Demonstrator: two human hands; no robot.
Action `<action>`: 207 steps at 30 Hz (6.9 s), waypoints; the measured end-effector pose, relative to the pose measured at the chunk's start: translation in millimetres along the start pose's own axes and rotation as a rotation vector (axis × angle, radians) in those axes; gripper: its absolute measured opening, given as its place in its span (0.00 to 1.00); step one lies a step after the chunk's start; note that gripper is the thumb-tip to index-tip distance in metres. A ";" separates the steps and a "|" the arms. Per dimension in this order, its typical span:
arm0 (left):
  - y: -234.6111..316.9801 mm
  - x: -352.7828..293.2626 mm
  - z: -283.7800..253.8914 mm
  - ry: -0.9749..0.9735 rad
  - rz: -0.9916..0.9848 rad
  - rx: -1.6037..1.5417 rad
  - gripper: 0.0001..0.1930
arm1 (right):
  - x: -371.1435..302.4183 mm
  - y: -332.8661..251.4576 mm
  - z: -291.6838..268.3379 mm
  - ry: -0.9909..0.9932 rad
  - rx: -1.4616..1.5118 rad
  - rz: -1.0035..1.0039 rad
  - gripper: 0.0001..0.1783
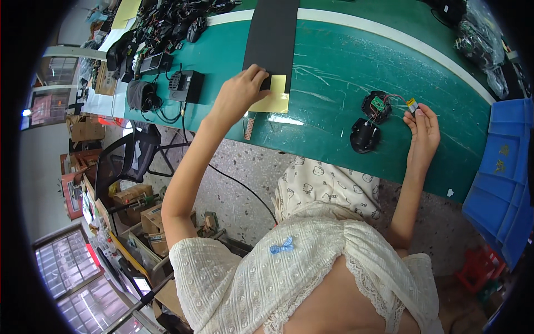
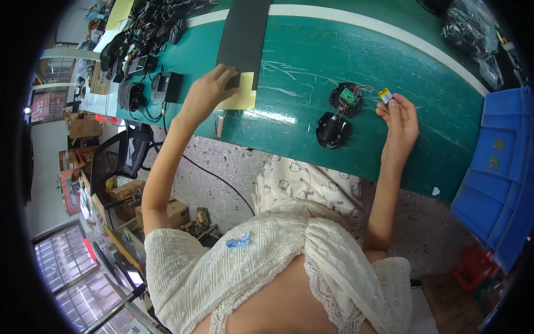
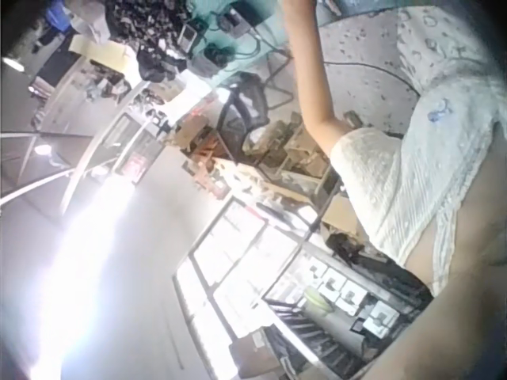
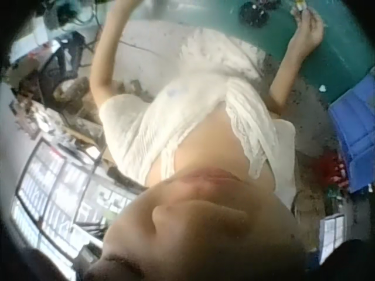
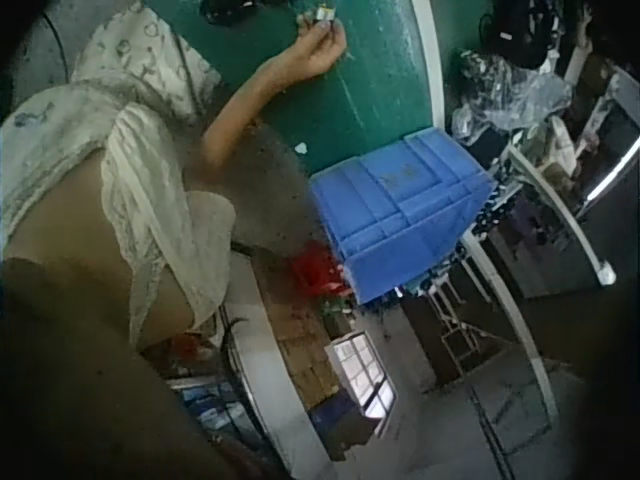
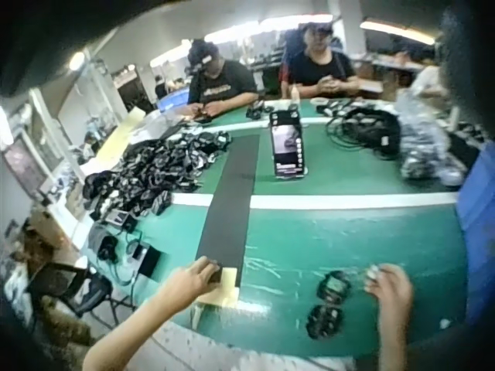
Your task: The person assembles small electronic devices at a workbench. They pick up a black plastic housing, insert a circuit board, connect a battery pack, and secure the casing. The person repeats this process for multiple units, handling components by hand.
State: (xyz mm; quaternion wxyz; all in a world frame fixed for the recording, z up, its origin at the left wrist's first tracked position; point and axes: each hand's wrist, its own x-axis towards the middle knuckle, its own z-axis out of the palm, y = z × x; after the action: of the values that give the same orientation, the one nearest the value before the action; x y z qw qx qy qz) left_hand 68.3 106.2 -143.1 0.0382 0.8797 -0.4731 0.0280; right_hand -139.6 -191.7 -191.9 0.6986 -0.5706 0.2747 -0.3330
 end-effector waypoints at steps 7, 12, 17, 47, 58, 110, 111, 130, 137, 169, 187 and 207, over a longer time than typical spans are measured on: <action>10.7 -10.0 21.9 0.164 -0.021 0.108 0.12 | -2.1 -0.2 2.9 0.015 -0.030 -0.006 0.12; 7.0 -6.4 22.1 0.223 -0.065 0.036 0.08 | -3.5 -2.2 7.2 0.042 -0.186 -0.077 0.12; -2.3 -0.8 13.8 0.198 -0.090 -0.100 0.05 | 0.4 -2.5 3.5 -0.084 -0.677 -0.519 0.13; -44.9 3.0 -22.8 0.546 -0.312 -0.460 0.04 | -58.2 31.6 168.6 -0.936 -0.847 -0.848 0.16; 108.7 -7.6 -37.0 0.277 -0.437 -1.797 0.12 | -45.7 -58.2 122.5 -0.704 0.019 -0.385 0.18; 186.6 119.3 28.5 -0.009 0.120 -1.396 0.12 | 26.0 -51.8 -2.6 -0.429 -0.435 -0.200 0.06; 186.7 118.5 27.2 -0.005 0.094 -1.394 0.11 | 28.1 -51.3 -3.0 -0.449 -0.449 -0.208 0.06; 186.6 117.0 27.7 0.054 0.088 -1.158 0.17 | 35.7 -46.2 -5.7 -0.399 -0.383 -0.115 0.05; 185.5 115.5 25.7 -0.007 0.058 -1.177 0.17 | 33.2 -46.4 -3.7 -0.380 -0.412 -0.138 0.05; 183.6 119.8 29.5 -0.004 0.165 -1.064 0.20 | 33.8 -50.1 -4.9 -0.368 -0.433 -0.002 0.06; 187.2 117.9 36.3 0.098 0.171 -1.065 0.19 | 32.4 -43.9 -1.5 -0.348 -0.309 0.113 0.09; 186.1 118.6 40.4 0.178 0.251 -1.007 0.17 | 34.4 -39.4 -4.3 -0.331 -0.266 0.126 0.12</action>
State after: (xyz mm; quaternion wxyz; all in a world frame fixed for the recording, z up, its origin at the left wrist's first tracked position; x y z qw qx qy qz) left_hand -21.1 -98.3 -165.6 0.4927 0.6830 -0.5248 -0.1239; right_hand -127.3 -226.1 -154.3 0.6722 -0.6864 0.2328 -0.1513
